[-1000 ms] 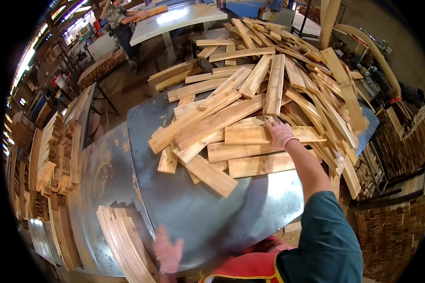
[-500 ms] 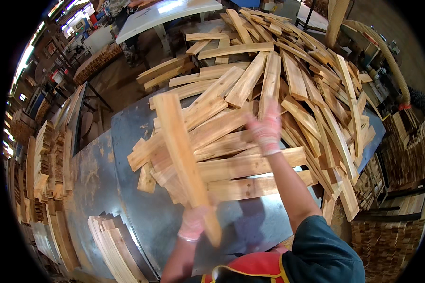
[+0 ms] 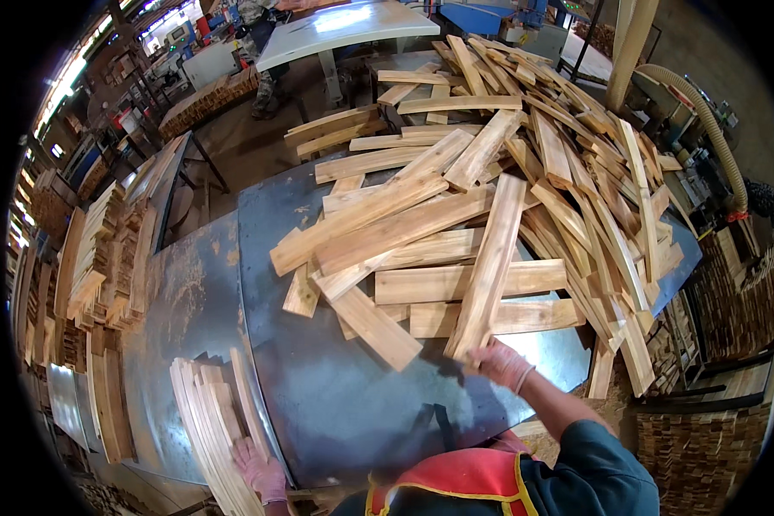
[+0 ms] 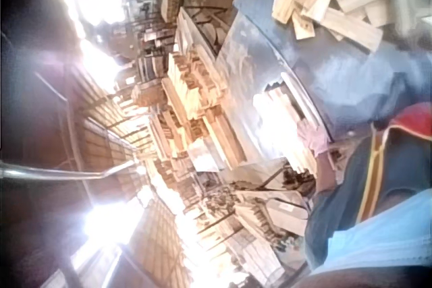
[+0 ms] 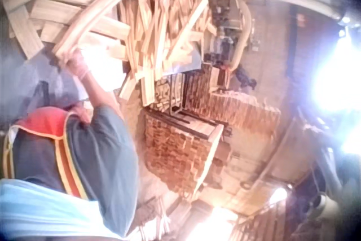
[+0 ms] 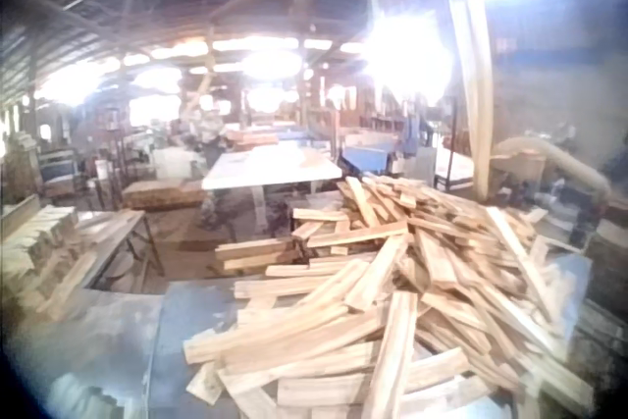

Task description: The person sorts wood planks by picking up individual pieces from a pile and stacking them neatly in a parallel arrangement on a metal table.

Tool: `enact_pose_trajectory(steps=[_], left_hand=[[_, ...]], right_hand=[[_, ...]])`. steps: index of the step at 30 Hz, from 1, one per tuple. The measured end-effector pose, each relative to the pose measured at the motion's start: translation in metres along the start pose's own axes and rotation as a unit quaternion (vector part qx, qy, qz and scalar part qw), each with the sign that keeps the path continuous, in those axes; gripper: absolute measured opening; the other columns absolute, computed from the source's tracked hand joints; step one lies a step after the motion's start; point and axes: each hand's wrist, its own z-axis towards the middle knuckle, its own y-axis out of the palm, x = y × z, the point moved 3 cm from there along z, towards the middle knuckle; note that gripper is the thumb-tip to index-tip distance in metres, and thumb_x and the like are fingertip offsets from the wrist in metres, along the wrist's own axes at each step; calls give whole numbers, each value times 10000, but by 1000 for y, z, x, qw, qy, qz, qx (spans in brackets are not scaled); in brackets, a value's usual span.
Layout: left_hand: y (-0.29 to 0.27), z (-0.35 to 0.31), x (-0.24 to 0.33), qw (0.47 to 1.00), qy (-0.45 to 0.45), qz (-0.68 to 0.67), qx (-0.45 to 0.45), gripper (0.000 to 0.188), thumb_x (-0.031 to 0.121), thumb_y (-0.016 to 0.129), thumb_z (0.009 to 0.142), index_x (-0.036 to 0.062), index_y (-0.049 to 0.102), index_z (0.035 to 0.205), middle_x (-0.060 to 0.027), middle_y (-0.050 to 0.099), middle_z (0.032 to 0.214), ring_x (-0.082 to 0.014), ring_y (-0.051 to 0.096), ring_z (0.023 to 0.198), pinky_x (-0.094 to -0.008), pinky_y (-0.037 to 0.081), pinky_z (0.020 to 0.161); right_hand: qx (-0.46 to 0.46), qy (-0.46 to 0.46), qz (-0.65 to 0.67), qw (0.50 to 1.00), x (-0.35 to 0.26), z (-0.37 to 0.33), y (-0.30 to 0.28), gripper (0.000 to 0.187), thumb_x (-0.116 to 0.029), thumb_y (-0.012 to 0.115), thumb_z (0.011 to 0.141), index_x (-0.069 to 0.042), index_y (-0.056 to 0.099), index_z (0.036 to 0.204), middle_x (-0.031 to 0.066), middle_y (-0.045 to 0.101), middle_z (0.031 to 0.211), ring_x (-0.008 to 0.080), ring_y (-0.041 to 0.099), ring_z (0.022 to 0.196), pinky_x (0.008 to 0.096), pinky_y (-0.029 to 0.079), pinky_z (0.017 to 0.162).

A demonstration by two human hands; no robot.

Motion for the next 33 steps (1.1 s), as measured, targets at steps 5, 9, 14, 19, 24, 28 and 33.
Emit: enact_pose_trajectory(steps=[5, 9, 14, 19, 24, 28, 33], left_hand=[[-34, -27, -29, 988, -122, 11, -95, 972, 283, 706, 901, 122, 165, 1692, -152, 227, 1731, -395, 253, 1574, -502, 192, 1298], [-41, -9, -28, 993, -99, -31, -64, 927, 312, 707, 905, 111, 230, 1675, -165, 255, 1719, -390, 256, 1573, -495, 195, 1297], [-83, 48, 74, 989, 71, -131, 17, 833, 332, 744, 876, 89, 411, 1600, -184, 348, 1667, -395, 318, 1539, -499, 245, 1277], [-136, 134, 196, 938, 195, -264, 110, 772, 324, 795, 841, 52, 510, 1506, -206, 471, 1541, -435, 421, 1438, -512, 352, 1203], [-205, 265, 353, 882, 306, -311, 179, 720, 340, 773, 874, 30, 523, 1474, -203, 494, 1508, -424, 462, 1400, -510, 403, 1162], [-221, 360, 448, 927, 308, -195, 92, 759, 495, 651, 947, 15, 501, 1517, -176, 465, 1585, -384, 427, 1458, -478, 340, 1218], [-209, 410, 534, 920, 338, -174, -94, 890, 623, 630, 931, 16, 460, 1559, -190, 498, 1588, -342, 450, 1476, -407, 340, 1232]], right_hand=[[-3, -23, -20, 1000, 47, -38, 32, 628, -58, 837, 849, -114, 562, 1411, 87, 712, 1235, 269, 693, 1106, 508, 577, 881], [1, -245, -148, 958, -80, -22, 75, 352, -107, 729, 952, -67, 568, 1262, 74, 685, 1058, 216, 669, 899, 400, 591, 760], [71, -500, 121, 854, -314, 19, 88, 356, -188, 650, 1034, -53, 602, 1361, 83, 669, 1037, 231, 666, 1021, 333, 552, 936], [247, -261, -606, 709, -245, 140, 76, 834, -623, 614, 974, -16, 482, 1531, 241, 633, 1433, 345, 580, 1381, 459, 468, 1117], [356, -102, -671, 642, -239, 166, 81, 1017, -760, 538, 931, -47, 299, 1616, 263, 689, 1319, 397, 654, 1255, 483, 513, 1038], [346, -109, -710, 603, -222, 193, 77, 1057, -775, 516, 924, -34, 238, 1625, 266, 742, 1166, 388, 688, 1181, 506, 401, 1142], [336, -194, -667, 637, -208, 213, 92, 1053, -661, 632, 908, -28, 218, 1641, 300, 657, 1349, 388, 637, 1271, 496, 231, 1263]])
